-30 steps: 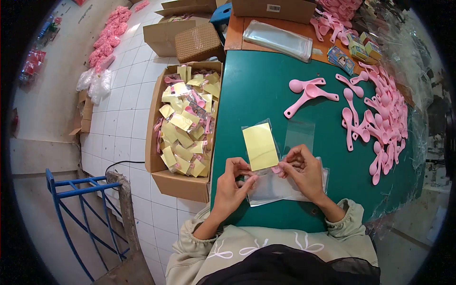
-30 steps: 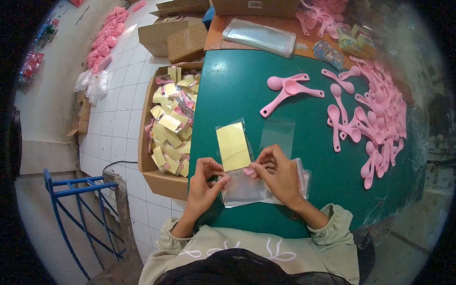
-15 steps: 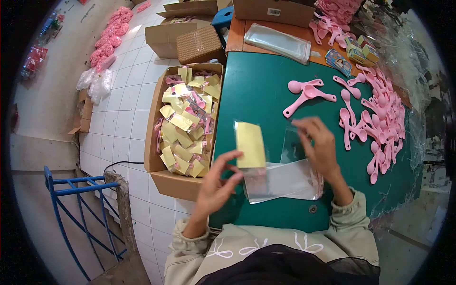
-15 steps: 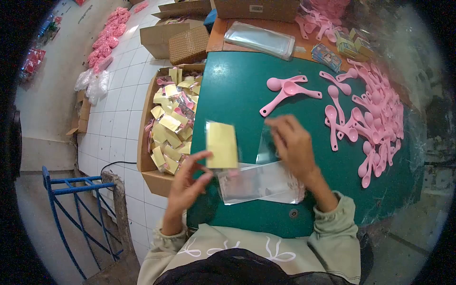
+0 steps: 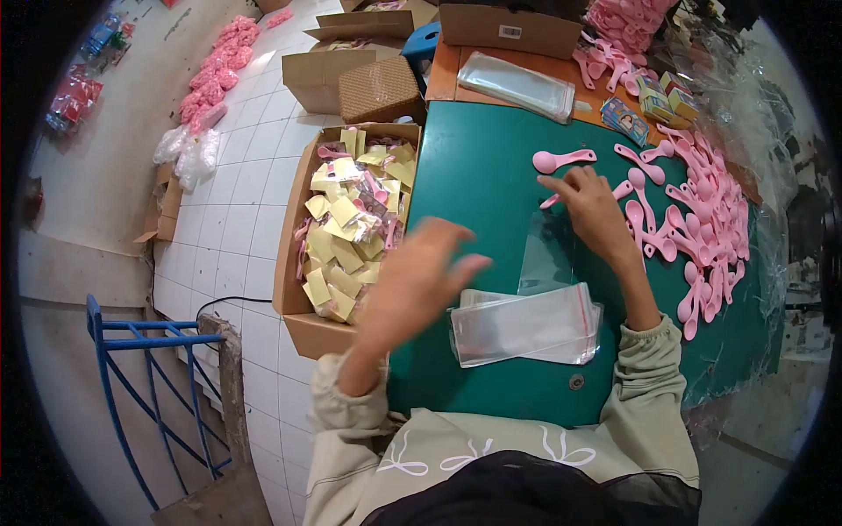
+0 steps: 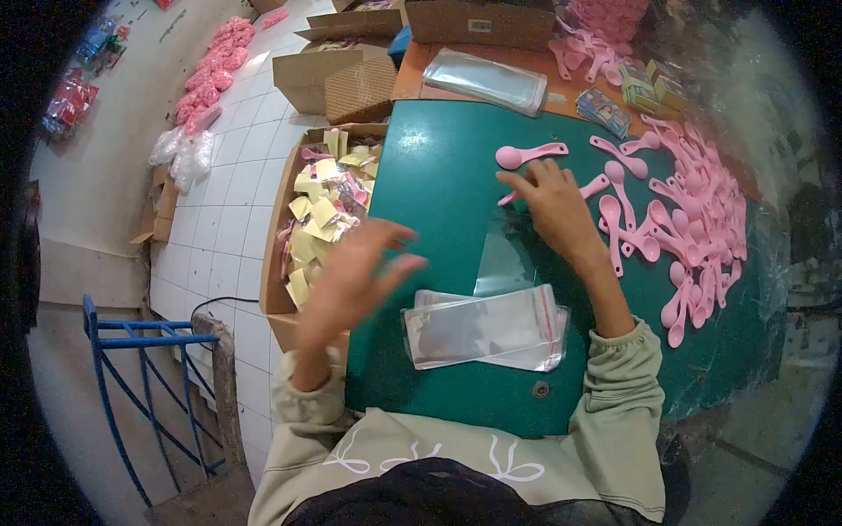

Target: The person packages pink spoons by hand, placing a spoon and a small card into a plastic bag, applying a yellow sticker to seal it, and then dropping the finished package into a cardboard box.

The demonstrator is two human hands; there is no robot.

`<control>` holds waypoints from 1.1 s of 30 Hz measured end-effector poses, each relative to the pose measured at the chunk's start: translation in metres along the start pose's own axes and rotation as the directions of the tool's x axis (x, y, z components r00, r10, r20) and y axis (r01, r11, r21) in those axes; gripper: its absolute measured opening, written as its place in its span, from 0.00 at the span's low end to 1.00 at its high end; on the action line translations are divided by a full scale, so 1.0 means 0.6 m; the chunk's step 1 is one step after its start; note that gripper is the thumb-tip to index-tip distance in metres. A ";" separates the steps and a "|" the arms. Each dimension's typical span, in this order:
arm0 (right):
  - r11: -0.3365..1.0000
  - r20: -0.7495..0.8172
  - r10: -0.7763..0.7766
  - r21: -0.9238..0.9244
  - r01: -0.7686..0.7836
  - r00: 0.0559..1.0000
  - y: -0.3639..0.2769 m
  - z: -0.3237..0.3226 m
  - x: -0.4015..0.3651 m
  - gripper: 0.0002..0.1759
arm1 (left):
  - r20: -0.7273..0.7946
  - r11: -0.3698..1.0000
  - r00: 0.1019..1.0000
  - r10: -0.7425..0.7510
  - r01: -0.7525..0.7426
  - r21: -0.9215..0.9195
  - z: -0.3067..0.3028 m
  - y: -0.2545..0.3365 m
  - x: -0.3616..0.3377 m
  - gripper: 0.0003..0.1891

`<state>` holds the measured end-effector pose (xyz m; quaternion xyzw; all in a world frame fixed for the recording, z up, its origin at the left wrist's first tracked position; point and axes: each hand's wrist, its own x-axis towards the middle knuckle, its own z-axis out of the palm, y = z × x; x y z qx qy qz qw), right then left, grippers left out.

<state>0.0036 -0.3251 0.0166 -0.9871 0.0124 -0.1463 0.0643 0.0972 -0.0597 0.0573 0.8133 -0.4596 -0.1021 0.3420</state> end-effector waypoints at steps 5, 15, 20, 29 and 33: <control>0.915 -0.125 0.185 0.383 -0.124 0.975 0.012 -0.080 0.008 0.13 | -0.014 0.950 1.000 0.018 -0.013 0.311 0.161 0.040 0.052 0.17; 0.771 -0.127 0.330 0.608 -0.190 0.935 -0.001 -0.125 -0.001 0.11 | 0.076 0.734 0.996 -0.038 0.079 -0.674 0.174 -0.030 0.064 0.10; 0.765 0.003 0.307 0.594 -0.248 0.952 0.007 -0.102 0.003 0.10 | 0.305 0.322 0.930 -0.206 0.358 -0.876 0.141 -0.012 0.072 0.20; 0.827 -0.062 0.336 0.497 -0.263 0.940 0.009 -0.092 0.002 0.11 | 0.291 0.360 0.944 -0.154 0.328 -0.873 0.138 -0.015 0.075 0.26; 0.659 -0.201 0.515 0.715 -0.234 0.834 -0.012 -0.107 0.007 0.12 | 0.296 0.357 0.938 -0.179 0.342 -0.869 0.136 -0.015 0.075 0.25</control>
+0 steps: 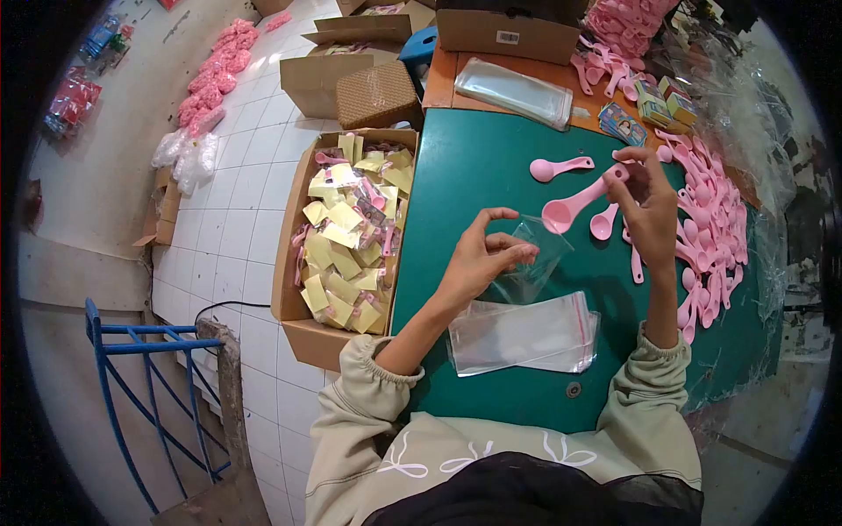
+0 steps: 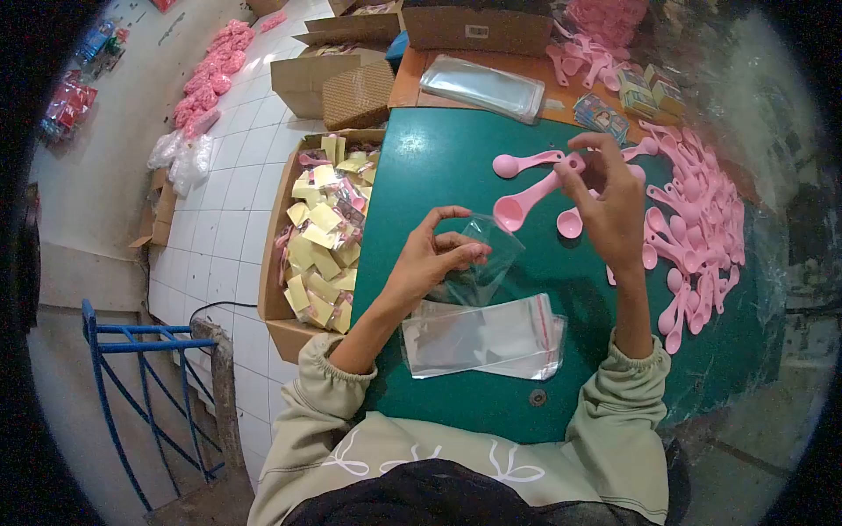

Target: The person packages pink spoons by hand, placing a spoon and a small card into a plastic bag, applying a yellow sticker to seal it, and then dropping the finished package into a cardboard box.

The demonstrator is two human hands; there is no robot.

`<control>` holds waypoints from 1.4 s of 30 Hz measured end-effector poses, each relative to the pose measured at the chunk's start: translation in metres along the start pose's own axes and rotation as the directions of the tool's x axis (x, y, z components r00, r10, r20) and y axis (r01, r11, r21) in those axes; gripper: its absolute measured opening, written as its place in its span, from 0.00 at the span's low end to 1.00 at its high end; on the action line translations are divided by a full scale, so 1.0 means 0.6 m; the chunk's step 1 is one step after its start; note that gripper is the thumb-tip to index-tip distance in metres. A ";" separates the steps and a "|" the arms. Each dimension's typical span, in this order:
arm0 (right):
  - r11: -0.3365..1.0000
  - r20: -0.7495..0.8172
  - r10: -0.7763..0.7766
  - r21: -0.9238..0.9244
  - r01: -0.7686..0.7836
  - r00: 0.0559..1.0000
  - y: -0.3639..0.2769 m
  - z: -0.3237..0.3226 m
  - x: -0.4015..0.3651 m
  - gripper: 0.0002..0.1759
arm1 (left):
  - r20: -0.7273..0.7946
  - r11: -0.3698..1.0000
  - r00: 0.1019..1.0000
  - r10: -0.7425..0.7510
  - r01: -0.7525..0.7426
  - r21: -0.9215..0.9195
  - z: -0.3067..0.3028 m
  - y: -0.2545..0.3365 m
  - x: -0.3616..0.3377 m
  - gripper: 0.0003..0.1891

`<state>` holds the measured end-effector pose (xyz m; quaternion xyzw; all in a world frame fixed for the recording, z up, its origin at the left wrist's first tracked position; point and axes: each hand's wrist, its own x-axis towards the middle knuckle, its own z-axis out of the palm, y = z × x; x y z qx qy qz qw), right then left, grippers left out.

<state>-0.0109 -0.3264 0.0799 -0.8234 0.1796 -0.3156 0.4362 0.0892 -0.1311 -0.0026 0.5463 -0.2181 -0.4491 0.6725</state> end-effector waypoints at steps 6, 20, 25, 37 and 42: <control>0.988 0.148 0.057 0.131 -0.076 0.987 -0.015 0.001 -0.012 0.12 | -0.012 1.000 1.000 0.008 -0.008 -0.024 0.000 -0.001 0.000 0.22; 0.994 0.269 0.023 0.094 -0.050 0.963 -0.030 0.026 -0.026 0.12 | 0.074 0.995 0.994 0.078 -0.073 -0.072 0.010 0.015 -0.005 0.19; 0.991 0.315 0.005 0.124 -0.046 0.949 -0.026 0.037 -0.036 0.12 | 0.122 0.989 0.983 0.135 -0.141 0.037 0.000 0.003 -0.002 0.19; 0.950 0.499 -0.258 0.287 0.123 0.827 0.018 0.001 0.042 0.30 | 0.112 0.983 0.986 0.127 -0.111 -0.145 -0.001 0.072 -0.040 0.17; 0.829 0.100 -0.048 -0.551 0.096 0.994 0.315 -0.135 0.239 0.17 | 0.079 0.984 0.989 0.122 -0.110 -0.138 -0.012 0.073 -0.041 0.18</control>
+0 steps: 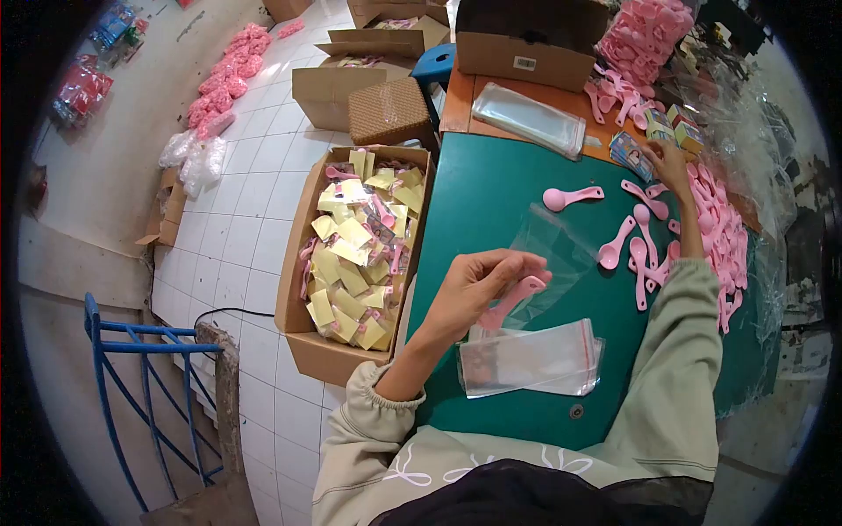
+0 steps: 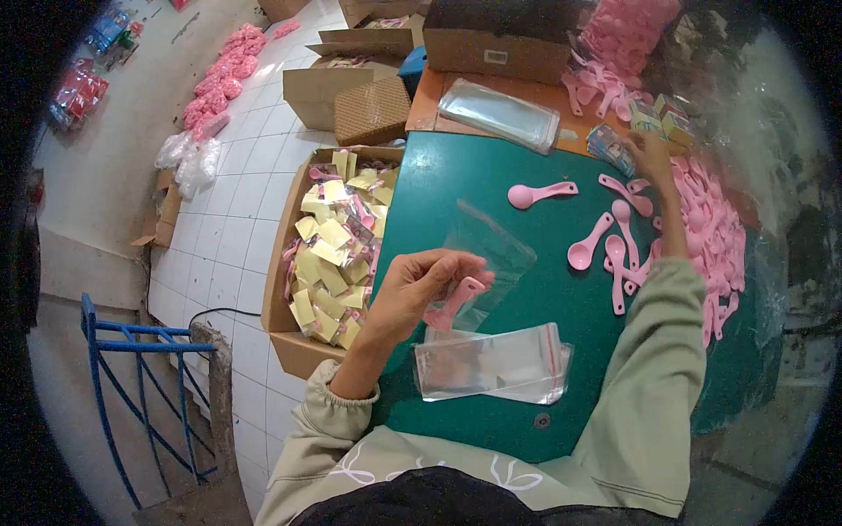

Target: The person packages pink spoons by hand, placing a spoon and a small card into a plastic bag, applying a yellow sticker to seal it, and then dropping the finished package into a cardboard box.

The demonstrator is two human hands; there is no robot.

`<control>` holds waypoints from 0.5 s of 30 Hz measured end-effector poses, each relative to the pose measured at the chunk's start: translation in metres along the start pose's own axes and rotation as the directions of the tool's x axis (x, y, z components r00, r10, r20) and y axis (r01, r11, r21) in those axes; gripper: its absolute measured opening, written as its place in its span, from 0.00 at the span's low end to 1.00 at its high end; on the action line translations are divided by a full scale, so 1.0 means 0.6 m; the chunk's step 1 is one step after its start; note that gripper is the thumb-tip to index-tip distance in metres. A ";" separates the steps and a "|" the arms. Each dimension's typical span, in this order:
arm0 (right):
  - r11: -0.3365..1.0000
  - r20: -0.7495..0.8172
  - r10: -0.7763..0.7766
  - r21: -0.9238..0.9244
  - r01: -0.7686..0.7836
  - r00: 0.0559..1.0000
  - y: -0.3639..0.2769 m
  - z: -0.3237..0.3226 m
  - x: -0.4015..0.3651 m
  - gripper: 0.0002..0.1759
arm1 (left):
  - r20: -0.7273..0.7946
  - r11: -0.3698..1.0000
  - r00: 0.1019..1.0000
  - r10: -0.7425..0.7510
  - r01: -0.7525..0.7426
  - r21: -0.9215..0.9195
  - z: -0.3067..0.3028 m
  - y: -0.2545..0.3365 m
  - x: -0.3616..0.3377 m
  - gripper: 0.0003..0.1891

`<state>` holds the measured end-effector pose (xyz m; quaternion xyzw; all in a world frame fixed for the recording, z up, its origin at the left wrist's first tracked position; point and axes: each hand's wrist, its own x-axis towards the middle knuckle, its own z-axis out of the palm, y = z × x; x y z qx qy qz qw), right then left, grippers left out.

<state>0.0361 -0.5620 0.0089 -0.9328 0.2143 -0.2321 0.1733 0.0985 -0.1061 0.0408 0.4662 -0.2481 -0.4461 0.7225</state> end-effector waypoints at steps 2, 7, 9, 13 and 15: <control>0.989 0.164 0.131 -0.087 -0.118 0.978 0.107 0.023 0.019 0.16 | 0.000 1.000 1.000 0.017 -0.017 0.017 -0.004 0.000 -0.001 0.18; 0.979 -0.092 0.071 -0.184 -0.087 0.993 0.066 0.019 -0.004 0.13 | -0.027 0.999 0.999 -0.040 0.040 0.012 -0.009 -0.003 0.004 0.18; 0.959 -0.052 0.142 -0.240 -0.150 0.989 0.066 0.016 -0.001 0.13 | -0.018 0.998 0.998 -0.060 0.061 0.015 -0.008 -0.005 0.006 0.18; 0.880 -0.262 0.001 -0.459 -0.125 0.965 0.001 -0.014 -0.030 0.12 | 0.009 0.994 0.995 -0.103 0.103 0.043 -0.009 -0.001 0.001 0.18; 0.972 -0.246 -0.135 -0.221 0.080 0.960 -0.055 -0.033 -0.052 0.10 | 0.023 0.994 0.995 -0.099 0.097 0.057 -0.011 0.000 -0.001 0.19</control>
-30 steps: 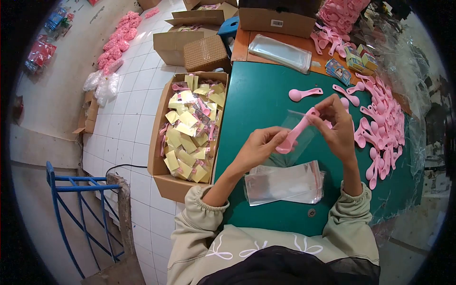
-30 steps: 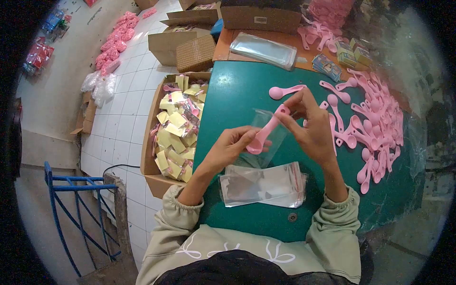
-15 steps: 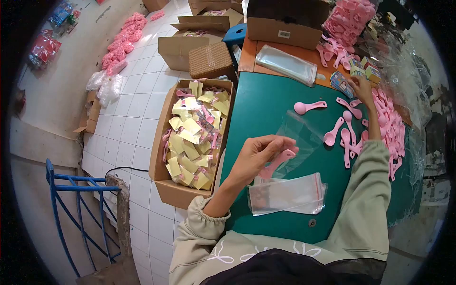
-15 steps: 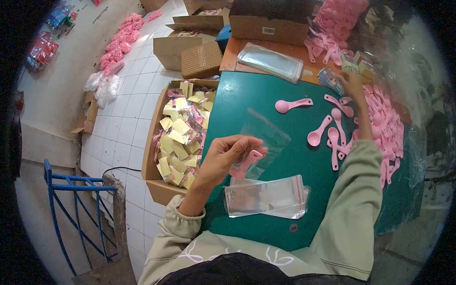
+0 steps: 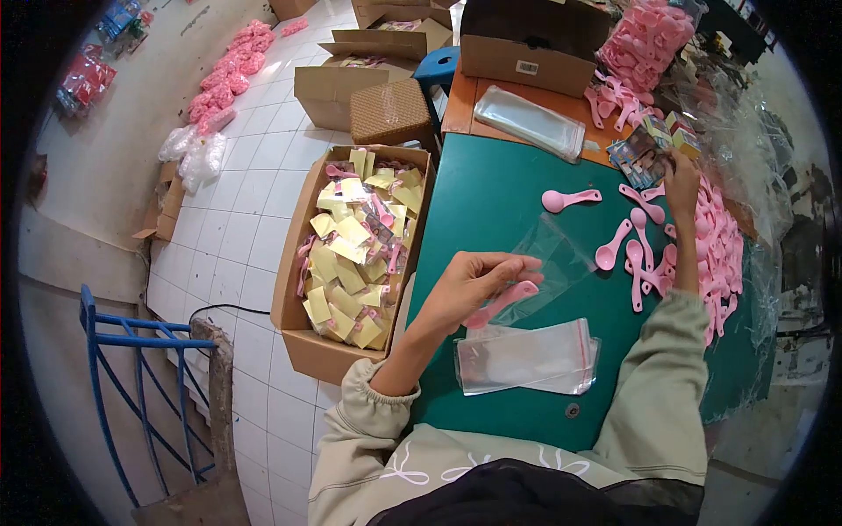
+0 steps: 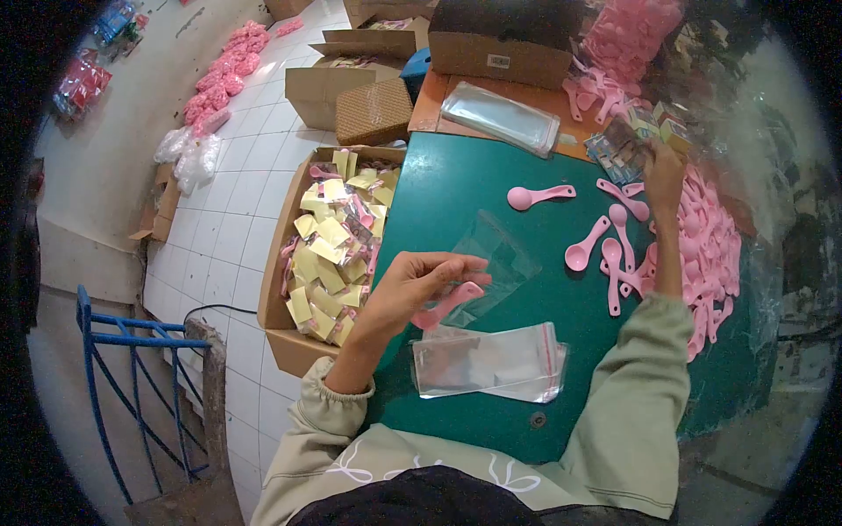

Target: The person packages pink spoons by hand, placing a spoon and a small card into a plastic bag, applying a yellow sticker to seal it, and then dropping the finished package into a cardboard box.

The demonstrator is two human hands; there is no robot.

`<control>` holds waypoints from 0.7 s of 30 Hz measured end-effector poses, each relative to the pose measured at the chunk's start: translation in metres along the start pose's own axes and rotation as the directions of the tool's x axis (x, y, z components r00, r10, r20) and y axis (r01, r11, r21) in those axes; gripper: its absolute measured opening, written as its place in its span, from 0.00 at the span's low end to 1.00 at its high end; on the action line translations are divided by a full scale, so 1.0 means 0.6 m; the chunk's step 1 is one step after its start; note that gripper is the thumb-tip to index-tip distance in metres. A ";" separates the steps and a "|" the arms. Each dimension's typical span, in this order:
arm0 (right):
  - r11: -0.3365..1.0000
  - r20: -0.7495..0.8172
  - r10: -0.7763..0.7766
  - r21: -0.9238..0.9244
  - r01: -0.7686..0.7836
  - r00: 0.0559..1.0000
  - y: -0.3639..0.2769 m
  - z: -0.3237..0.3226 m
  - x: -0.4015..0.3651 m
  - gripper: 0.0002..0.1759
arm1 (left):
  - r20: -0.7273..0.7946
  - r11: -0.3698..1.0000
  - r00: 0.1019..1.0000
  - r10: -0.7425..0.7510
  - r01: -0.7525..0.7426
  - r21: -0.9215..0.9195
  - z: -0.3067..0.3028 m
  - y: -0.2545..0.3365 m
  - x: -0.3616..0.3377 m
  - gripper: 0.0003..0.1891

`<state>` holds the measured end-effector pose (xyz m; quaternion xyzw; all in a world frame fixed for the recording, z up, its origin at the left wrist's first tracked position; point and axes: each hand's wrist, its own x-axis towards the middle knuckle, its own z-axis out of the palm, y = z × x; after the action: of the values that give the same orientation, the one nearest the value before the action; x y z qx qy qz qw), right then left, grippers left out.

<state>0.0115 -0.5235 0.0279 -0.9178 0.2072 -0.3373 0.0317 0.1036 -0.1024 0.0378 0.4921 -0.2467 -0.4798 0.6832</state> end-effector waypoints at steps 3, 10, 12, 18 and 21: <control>0.742 0.345 0.111 0.594 -0.309 0.932 -0.195 -0.112 -0.039 0.10 | 0.022 0.999 0.999 0.040 -0.040 0.018 -0.005 -0.005 0.002 0.20; 0.735 0.415 -0.219 0.666 -0.131 0.883 -0.336 -0.213 -0.098 0.10 | 0.065 0.986 0.998 0.007 -0.017 0.168 0.006 0.001 -0.003 0.18; 0.772 0.408 -0.329 0.635 -0.006 0.852 -0.343 -0.217 -0.098 0.10 | 0.090 0.984 0.996 -0.024 0.008 0.178 0.010 -0.008 -0.003 0.17; 0.747 0.589 -0.382 0.651 -0.137 0.712 -0.367 -0.191 -0.121 0.11 | 0.132 0.907 0.991 0.004 -0.059 0.417 0.028 -0.024 -0.004 0.15; 0.745 0.633 -0.395 0.644 -0.170 0.666 -0.372 -0.172 -0.130 0.12 | 0.101 0.859 0.992 0.078 -0.118 0.499 0.044 -0.002 -0.016 0.18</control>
<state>-0.0271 -0.2804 0.1043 -0.9121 -0.0175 0.0110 0.4094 0.0779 -0.1056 0.0483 0.6212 -0.4142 -0.3821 0.5445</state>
